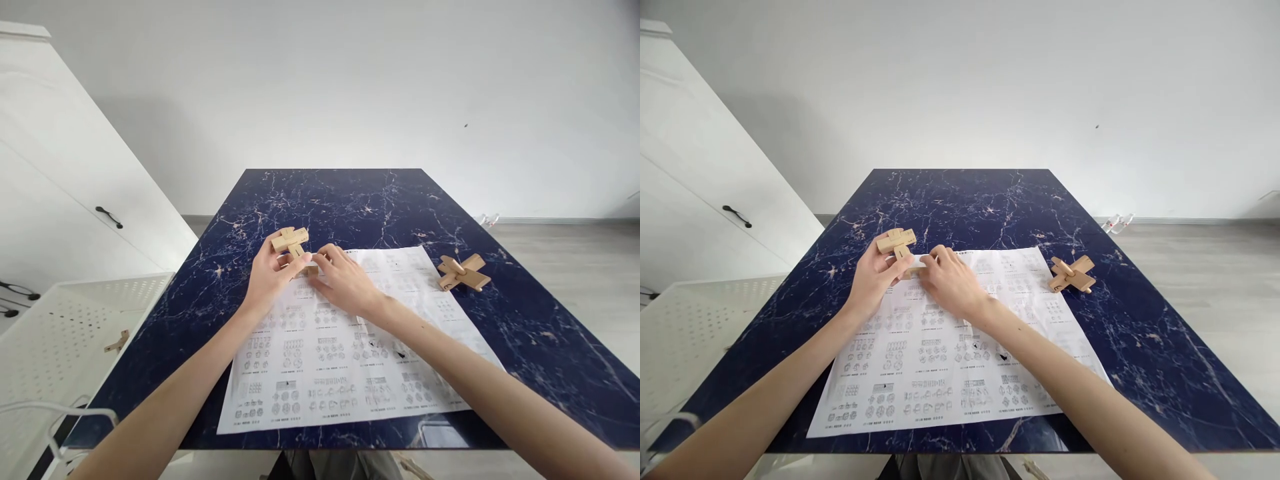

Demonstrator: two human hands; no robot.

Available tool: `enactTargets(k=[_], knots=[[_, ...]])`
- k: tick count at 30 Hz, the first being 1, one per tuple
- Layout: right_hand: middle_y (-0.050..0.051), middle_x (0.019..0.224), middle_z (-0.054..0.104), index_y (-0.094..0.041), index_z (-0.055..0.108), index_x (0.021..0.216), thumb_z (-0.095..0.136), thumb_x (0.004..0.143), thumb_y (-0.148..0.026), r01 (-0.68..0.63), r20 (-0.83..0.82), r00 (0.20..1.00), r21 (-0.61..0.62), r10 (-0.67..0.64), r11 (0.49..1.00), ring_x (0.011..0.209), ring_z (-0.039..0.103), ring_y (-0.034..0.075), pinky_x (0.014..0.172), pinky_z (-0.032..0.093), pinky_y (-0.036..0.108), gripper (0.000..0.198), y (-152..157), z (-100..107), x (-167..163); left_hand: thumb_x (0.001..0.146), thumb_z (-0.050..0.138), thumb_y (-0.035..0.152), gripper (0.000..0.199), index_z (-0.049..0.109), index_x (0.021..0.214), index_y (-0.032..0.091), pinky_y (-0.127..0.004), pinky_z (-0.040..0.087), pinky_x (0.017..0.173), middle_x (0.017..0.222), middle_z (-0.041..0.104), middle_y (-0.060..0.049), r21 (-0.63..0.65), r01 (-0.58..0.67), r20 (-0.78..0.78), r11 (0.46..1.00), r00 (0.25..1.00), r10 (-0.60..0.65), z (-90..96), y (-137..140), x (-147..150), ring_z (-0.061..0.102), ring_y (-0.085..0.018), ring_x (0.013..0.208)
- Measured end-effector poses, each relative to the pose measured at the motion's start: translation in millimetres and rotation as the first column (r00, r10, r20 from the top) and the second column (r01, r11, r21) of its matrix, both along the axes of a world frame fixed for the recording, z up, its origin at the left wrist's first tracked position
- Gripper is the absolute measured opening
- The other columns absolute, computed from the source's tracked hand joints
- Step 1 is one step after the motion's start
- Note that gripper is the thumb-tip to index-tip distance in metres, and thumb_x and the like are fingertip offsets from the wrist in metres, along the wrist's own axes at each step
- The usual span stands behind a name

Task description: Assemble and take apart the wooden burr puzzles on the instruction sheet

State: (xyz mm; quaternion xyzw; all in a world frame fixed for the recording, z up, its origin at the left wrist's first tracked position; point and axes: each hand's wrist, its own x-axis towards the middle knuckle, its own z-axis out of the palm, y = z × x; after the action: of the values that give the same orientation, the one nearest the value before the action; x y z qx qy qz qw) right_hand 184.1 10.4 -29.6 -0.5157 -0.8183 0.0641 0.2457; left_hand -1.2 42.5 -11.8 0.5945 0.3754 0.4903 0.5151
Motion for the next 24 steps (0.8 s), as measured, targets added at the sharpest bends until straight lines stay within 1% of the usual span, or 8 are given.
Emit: enactTargets(k=[3, 7, 10, 12, 14, 17, 21, 24], knots=[[0.015, 0.117, 0.068, -0.019, 0.065, 0.101, 0.062, 0.102, -0.018, 0.026, -0.070, 0.997, -0.077, -0.031, 0.997, 0.110, 0.065, 0.031, 0.093, 0.054, 0.046, 0.004, 9.2, 3.4, -2.6, 0.083, 0.089, 0.039, 0.067, 0.056, 0.140, 0.024, -0.028, 0.062, 0.077, 0.130, 0.072, -0.010, -0.001, 0.029, -0.029, 1.000, 0.999, -0.029, 3.8, -4.8, 0.7, 0.073, -0.018, 0.092], [0.009, 0.098, 0.074, -0.019, 0.063, 0.105, 0.055, 0.108, -0.029, 0.091, -0.205, 0.970, -0.184, -0.129, 0.979, 0.082, 0.068, 0.023, 0.071, 0.053, 0.037, 0.014, -2.3, 14.2, 23.5, 0.085, 0.087, 0.038, 0.066, 0.054, 0.141, 0.025, -0.031, 0.062, 0.084, 0.128, 0.072, -0.010, 0.010, 0.054, -0.119, 0.998, 0.991, -0.052, 8.7, -14.7, 1.8, 0.074, -0.022, 0.101], [0.005, 0.088, 0.075, -0.020, 0.063, 0.120, 0.059, 0.106, -0.047, -0.043, -0.580, 0.765, -0.478, -0.279, 0.877, 0.075, 0.066, 0.020, 0.067, 0.049, 0.034, 0.030, -17.8, 20.8, 46.6, 0.083, 0.088, 0.040, 0.071, 0.053, 0.143, 0.028, -0.031, 0.061, 0.074, 0.117, 0.075, -0.007, 0.020, 0.079, -0.229, 0.997, 0.971, -0.072, 7.9, -21.0, 5.5, 0.074, -0.021, 0.091], [0.002, 0.084, 0.072, -0.022, 0.064, 0.127, 0.061, 0.105, -0.051, -0.212, -0.722, 0.595, -0.565, -0.353, 0.797, 0.071, 0.062, 0.018, 0.065, 0.046, 0.032, 0.036, -26.7, 21.0, 55.0, 0.083, 0.088, 0.041, 0.071, 0.053, 0.143, 0.028, -0.029, 0.059, 0.067, 0.110, 0.075, -0.005, 0.063, 0.101, -0.314, 0.993, 0.946, -0.076, 5.7, -24.0, 8.8, 0.070, -0.018, 0.078], [0.000, 0.081, 0.068, -0.023, 0.067, 0.125, 0.064, 0.104, -0.053, -0.378, -0.801, 0.447, -0.573, -0.399, 0.727, 0.068, 0.058, 0.015, 0.066, 0.046, 0.031, 0.037, -32.7, 18.0, 56.5, 0.083, 0.087, 0.041, 0.068, 0.056, 0.142, 0.028, -0.028, 0.057, 0.062, 0.105, 0.074, -0.004, 0.126, 0.141, -0.386, 0.982, 0.919, -0.083, 3.3, -26.0, 11.5, 0.065, -0.015, 0.070], [-0.001, 0.078, 0.063, -0.020, 0.069, 0.112, 0.069, 0.102, -0.054, -0.601, -0.858, 0.301, -0.509, -0.416, 0.616, 0.064, 0.053, 0.012, 0.064, 0.044, 0.028, 0.036, -36.4, 11.3, 52.1, 0.082, 0.088, 0.041, 0.066, 0.060, 0.140, 0.028, -0.027, 0.055, 0.060, 0.102, 0.073, -0.003, 0.189, 0.224, -0.465, 0.956, 0.878, -0.114, 1.4, -27.5, 13.6, 0.060, -0.014, 0.067], [0.000, 0.079, 0.063, -0.017, 0.069, 0.104, 0.074, 0.100, -0.052, -0.769, -0.894, 0.173, -0.384, -0.413, 0.511, 0.063, 0.052, 0.010, 0.061, 0.043, 0.024, 0.036, -35.8, 5.2, 50.7, 0.080, 0.089, 0.045, 0.066, 0.063, 0.138, 0.029, -0.027, 0.053, 0.058, 0.104, 0.073, -0.004, 0.220, 0.267, -0.508, 0.938, 0.853, -0.124, 1.7, -27.3, 13.6, 0.061, -0.016, 0.072], [0.000, 0.081, 0.063, -0.016, 0.070, 0.107, 0.080, 0.096, -0.046, -0.814, -0.891, 0.141, -0.352, -0.431, 0.462, 0.066, 0.053, 0.010, 0.062, 0.045, 0.024, 0.033, -34.8, 4.5, 54.6, 0.080, 0.089, 0.046, 0.066, 0.063, 0.138, 0.030, -0.027, 0.052, 0.058, 0.103, 0.072, -0.004, 0.233, 0.274, -0.497, 0.933, 0.858, -0.128, 2.8, -26.8, 13.5, 0.060, -0.017, 0.073]])
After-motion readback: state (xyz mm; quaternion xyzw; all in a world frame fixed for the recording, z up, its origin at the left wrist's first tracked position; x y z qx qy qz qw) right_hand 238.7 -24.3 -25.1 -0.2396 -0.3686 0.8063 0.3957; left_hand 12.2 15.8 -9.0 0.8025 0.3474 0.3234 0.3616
